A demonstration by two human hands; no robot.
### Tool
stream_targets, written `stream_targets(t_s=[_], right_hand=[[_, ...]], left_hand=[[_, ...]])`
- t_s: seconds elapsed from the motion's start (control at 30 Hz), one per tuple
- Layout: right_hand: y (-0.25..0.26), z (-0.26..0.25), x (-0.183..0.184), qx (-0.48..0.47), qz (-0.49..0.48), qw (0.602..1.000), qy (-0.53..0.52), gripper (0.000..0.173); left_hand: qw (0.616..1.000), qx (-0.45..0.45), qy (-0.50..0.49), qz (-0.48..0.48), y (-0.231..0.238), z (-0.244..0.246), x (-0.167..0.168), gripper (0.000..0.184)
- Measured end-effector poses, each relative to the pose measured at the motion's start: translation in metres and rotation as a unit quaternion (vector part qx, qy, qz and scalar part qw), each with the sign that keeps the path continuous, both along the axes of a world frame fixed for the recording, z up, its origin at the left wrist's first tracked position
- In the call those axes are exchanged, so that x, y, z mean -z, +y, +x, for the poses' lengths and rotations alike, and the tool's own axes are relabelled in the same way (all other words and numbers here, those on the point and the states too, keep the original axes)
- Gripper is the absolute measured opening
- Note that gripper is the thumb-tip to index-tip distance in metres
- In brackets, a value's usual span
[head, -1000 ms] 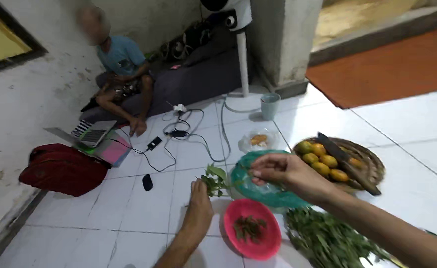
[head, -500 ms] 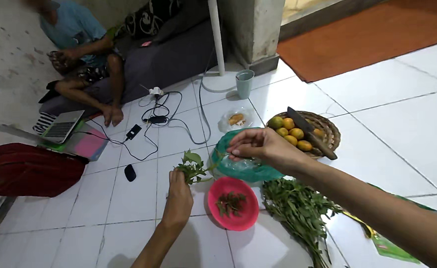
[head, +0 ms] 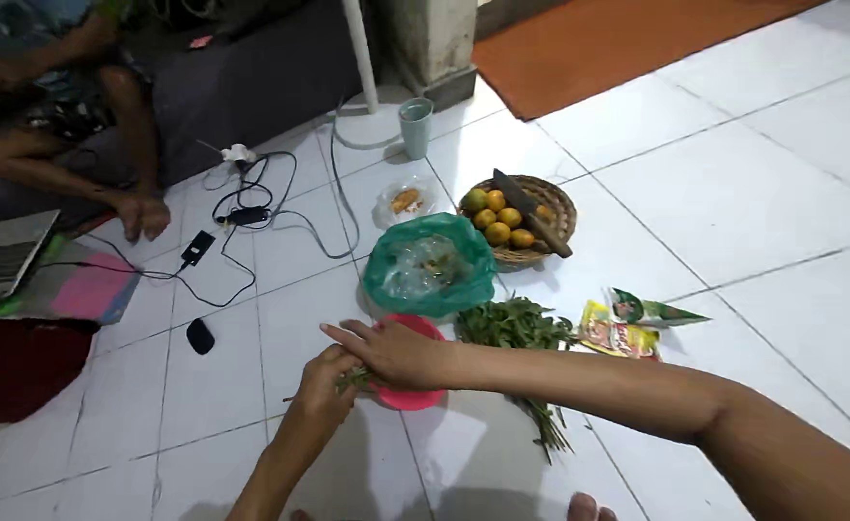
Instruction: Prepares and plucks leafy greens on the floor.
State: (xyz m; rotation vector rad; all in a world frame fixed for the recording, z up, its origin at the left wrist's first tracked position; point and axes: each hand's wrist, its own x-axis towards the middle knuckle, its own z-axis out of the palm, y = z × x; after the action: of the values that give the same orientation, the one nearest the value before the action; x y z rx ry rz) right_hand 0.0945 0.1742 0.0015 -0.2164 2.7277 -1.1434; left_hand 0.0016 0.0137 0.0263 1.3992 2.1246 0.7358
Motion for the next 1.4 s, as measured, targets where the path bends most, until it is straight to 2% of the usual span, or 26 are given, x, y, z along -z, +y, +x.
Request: stream_targets(t_s=[0.03, 0.1, 0.13, 0.2, 0.3, 0.4, 0.47, 0.5, 0.57, 0.67, 0.73, 0.8, 0.87, 0.93, 1.03, 1.13, 1.2, 1.27, 1.33, 1.4], right_hand=[[0.003, 0.000, 0.002, 0.002, -0.035, 0.999, -0.020, 0.084], [0.014, 0.002, 0.010, -0.010, -0.096, 0.995, -0.009, 0.054], [0.022, 0.001, 0.011, -0.018, -0.103, 0.995, 0.000, 0.039], [0.041, -0.001, 0.000, -0.011, -0.056, 0.998, -0.012, 0.028], [0.072, -0.004, -0.017, 0.074, 0.103, 0.988, -0.087, 0.032], [0.090, -0.010, -0.016, 0.160, 0.284, 0.934, -0.145, 0.023], [0.094, -0.023, -0.010, 0.178, 0.346, 0.897, -0.213, 0.019], [0.096, -0.028, 0.000, 0.177, 0.345, 0.893, -0.227, 0.020], [0.105, -0.037, 0.034, 0.148, 0.303, 0.912, -0.233, 0.029], [0.121, -0.047, 0.094, 0.099, 0.224, 0.939, -0.243, 0.059], [0.127, -0.045, 0.120, 0.098, 0.218, 0.939, -0.246, 0.060], [0.133, -0.039, 0.130, 0.099, 0.235, 0.937, -0.240, 0.057], [0.142, -0.036, 0.122, 0.093, 0.230, 0.938, -0.240, 0.063], [0.149, -0.032, 0.097, 0.106, 0.190, 0.956, -0.195, 0.064], [0.148, -0.012, 0.052, 0.148, 0.187, 0.970, -0.049, 0.039], [0.130, 0.021, 0.027, 0.187, 0.254, 0.949, 0.027, 0.025], [0.108, 0.052, 0.030, 0.196, 0.262, 0.944, -0.042, 0.024], [0.083, 0.085, 0.051, 0.168, 0.236, 0.935, -0.205, 0.023], [0.061, 0.115, 0.076, 0.110, 0.199, 0.900, -0.372, 0.028], [0.045, 0.139, 0.102, 0.081, 0.195, 0.871, -0.443, 0.035]], left_hand=[[0.999, -0.002, 0.001, 0.034, -0.001, -0.001, 0.003, 0.020], [0.993, -0.001, 0.020, 0.115, -0.004, -0.006, 0.008, 0.025], [0.987, 0.005, 0.053, 0.154, -0.005, -0.009, 0.010, 0.026], [0.967, 0.014, 0.149, 0.205, -0.007, -0.014, 0.009, 0.029], [0.945, -0.004, 0.245, 0.215, -0.009, -0.017, 0.003, 0.030], [0.944, -0.026, 0.257, 0.207, -0.010, -0.017, 0.007, 0.025], [0.948, -0.021, 0.246, 0.201, -0.010, -0.018, 0.013, 0.023], [0.950, -0.016, 0.242, 0.194, -0.011, -0.019, 0.015, 0.023], [0.956, -0.009, 0.234, 0.178, -0.012, -0.018, 0.016, 0.023], [0.959, -0.007, 0.232, 0.163, -0.011, -0.016, 0.013, 0.023], [0.958, -0.008, 0.238, 0.158, -0.011, -0.014, 0.012, 0.023], [0.957, -0.008, 0.247, 0.153, -0.014, -0.013, 0.011, 0.023], [0.957, -0.009, 0.249, 0.149, -0.018, -0.012, 0.011, 0.023], [0.955, -0.013, 0.254, 0.150, -0.022, -0.013, 0.010, 0.023], [0.954, -0.021, 0.256, 0.156, -0.027, -0.014, 0.008, 0.022], [0.955, -0.025, 0.252, 0.156, -0.031, -0.012, 0.008, 0.022], [0.955, -0.021, 0.250, 0.158, -0.031, -0.012, 0.010, 0.021], [0.956, -0.016, 0.246, 0.158, -0.030, -0.010, 0.011, 0.022], [0.958, -0.013, 0.241, 0.154, -0.029, -0.009, 0.011, 0.022], [0.960, -0.012, 0.237, 0.149, -0.027, -0.008, 0.010, 0.022]])
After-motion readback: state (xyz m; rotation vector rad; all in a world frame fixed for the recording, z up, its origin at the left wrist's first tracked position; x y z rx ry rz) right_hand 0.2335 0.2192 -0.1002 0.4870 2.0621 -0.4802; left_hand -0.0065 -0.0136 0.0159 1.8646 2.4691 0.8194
